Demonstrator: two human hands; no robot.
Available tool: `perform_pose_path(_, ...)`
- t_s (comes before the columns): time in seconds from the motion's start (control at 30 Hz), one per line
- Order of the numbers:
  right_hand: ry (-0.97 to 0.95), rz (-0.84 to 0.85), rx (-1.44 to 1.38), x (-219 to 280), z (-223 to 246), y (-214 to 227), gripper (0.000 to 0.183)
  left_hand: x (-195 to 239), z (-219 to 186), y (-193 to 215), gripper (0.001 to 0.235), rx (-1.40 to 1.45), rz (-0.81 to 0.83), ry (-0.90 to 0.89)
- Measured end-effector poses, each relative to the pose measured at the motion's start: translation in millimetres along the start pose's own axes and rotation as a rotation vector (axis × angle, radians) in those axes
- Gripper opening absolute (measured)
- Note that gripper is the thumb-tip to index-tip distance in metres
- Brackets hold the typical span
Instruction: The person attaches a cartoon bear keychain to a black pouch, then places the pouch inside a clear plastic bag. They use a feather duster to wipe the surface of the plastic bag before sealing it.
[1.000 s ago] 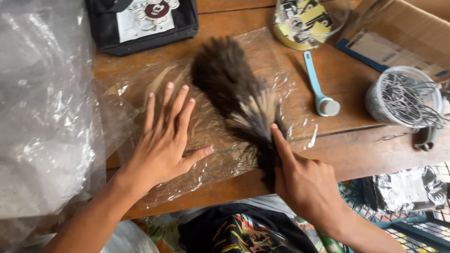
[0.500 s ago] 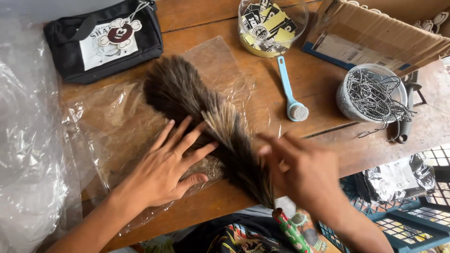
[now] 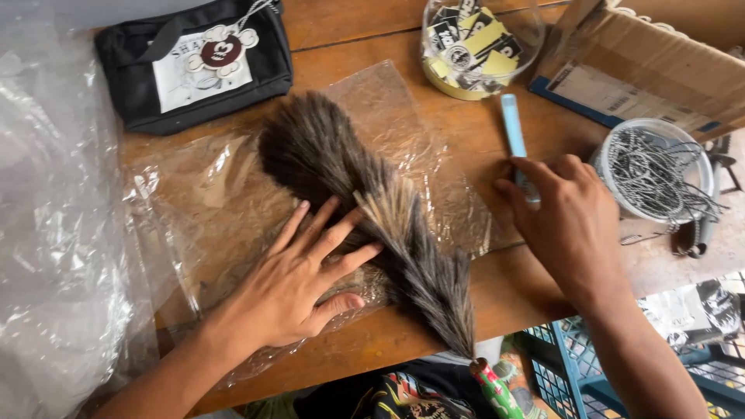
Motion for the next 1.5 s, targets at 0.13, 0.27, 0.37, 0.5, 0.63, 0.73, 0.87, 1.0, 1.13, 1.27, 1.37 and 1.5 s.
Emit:
perform_pose_path(0.13, -0.044, 0.076, 0.36, 3.1, -4.8, -3.2, 0.043, 0.4, -1.0, 5.8, 0.061, 0.054, -0.001, 0.008)
perform_pose_path(0.27, 0.05, -0.008, 0.456, 14.7, 22.5, 18.4, 0.04, 3.3, 2.4, 1.4, 0.062, 0.032, 0.024, 0.042)
perform_pose_path(0.37, 0.223, -0.128, 0.084, 32.3, 80.2, 46.4, 0.019, 3.2, 4.0, -2.7, 0.062, 0.03, 0.049, 0.05)
perform_pose_path(0.5, 0.216, 0.21, -0.01, 62.2, 136.1, 15.1, 0.082, 4.9, 5.3, -7.6, 0.064, -0.013, 0.064, 0.039)
perform_pose_path(0.63, 0.259, 0.156, -0.04, 70.8, 133.3, -1.7, 0.059, 6.4, 7.5, -18.3, 0.07, -0.1, 0.05, 0.039)
perform_pose_path(0.73, 0.253, 0.094, 0.054, 78.4, 122.0, -9.4, 0.059, 11.9, 11.0, -16.0, 0.09, -0.279, 0.08, 0.089)
perform_pose_path(0.87, 0.182, 0.133, 0.151, 87.6, 85.0, -30.3, 0.067, 20.4, 18.7, -25.9, 0.092, 0.033, -0.289, 0.026)
perform_pose_path(1.0, 0.035, 0.112, 0.158, 99.3, 30.1, -50.5, 0.074, 13.6, 12.0, -18.0, 0.079, -0.034, -0.271, 0.025)
perform_pose_path(1.13, 0.076, -0.206, -0.507, 97.3, 59.7, -2.6, 0.056, 16.4, -16.5, 37.2, 0.078, -0.104, -0.52, -0.15)
perform_pose_path(1.27, 0.193, -0.187, -0.442, 94.3, 95.6, 12.7, 0.057, 42.6, -23.1, 123.9, 0.032, 0.021, -0.731, -0.159)
perform_pose_path(1.37, 0.212, -0.059, -0.245, 86.3, 144.1, 30.2, 0.052, 71.6, 2.6, 151.3, 0.016, 0.009, -0.684, 0.147)
perform_pose_path(1.5, 0.347, 0.154, -0.404, 82.7, 175.5, 0.4, 0.063, 102.1, 50.2, 61.4, 0.046, -0.187, -0.027, 0.49)
Point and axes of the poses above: each hand's wrist, its own x-axis away from the middle knuckle, its own y-axis out of the back of the hand, z = x × y, the point moved 9 cm from there along -x, towards the middle knuckle, and after that the axes turned 9 degrees about y, right-handed, at the moved point
